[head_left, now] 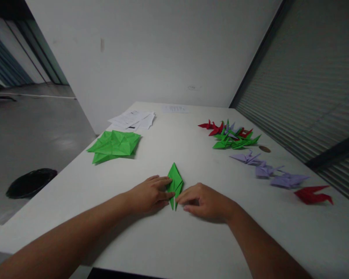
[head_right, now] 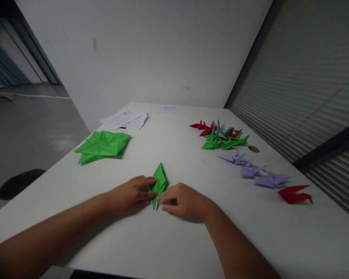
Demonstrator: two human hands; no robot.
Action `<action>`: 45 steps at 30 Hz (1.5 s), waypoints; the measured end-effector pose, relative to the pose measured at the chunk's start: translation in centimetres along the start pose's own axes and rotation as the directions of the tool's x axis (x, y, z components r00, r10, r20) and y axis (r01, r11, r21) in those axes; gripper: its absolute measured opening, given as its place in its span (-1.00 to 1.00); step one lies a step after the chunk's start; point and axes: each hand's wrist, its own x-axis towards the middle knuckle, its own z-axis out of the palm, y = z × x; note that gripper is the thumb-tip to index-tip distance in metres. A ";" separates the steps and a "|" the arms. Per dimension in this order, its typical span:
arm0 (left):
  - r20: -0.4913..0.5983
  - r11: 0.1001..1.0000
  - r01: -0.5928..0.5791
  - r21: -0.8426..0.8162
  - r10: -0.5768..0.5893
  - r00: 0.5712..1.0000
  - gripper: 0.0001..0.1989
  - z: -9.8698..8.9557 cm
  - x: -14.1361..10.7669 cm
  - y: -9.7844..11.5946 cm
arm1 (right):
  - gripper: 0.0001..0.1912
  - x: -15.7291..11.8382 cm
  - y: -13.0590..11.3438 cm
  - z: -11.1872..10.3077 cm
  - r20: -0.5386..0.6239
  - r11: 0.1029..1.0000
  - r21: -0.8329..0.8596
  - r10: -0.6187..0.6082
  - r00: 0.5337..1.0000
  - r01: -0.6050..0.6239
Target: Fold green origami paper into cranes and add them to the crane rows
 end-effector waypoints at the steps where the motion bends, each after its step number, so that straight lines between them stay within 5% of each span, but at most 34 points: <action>1: 0.015 1.000 -0.016 -0.004 0.016 1.000 -0.59 -0.2 -0.1 0.0 | -0.75 0.0 0.5 0.0 -0.058 1.000 0.020 0.007 0.998 -0.006; 5: 0.041 0.999 -0.052 -0.013 0.053 0.998 -0.61 -0.8 -0.1 0.1 | -0.65 0.2 2.7 0.0 -0.268 0.994 -0.103 0.010 0.963 -0.039; 26: 0.063 0.982 -0.121 -0.146 0.131 0.989 -0.62 -0.6 -0.4 -0.4 | -0.73 0.5 2.9 -0.3 -0.032 0.982 -0.190 -0.014 0.999 0.007; 37: -0.078 0.956 -0.237 -0.174 0.227 0.971 -0.67 -0.9 0.0 0.0 | -0.78 0.7 2.2 -0.5 -0.027 0.997 -0.045 0.054 0.998 -0.055; 45: -0.060 0.941 -0.273 -0.198 0.266 0.962 -0.68 -1.2 0.3 0.1 | -0.83 1.6 2.1 0.4 -0.137 0.991 -0.001 0.130 0.982 -0.132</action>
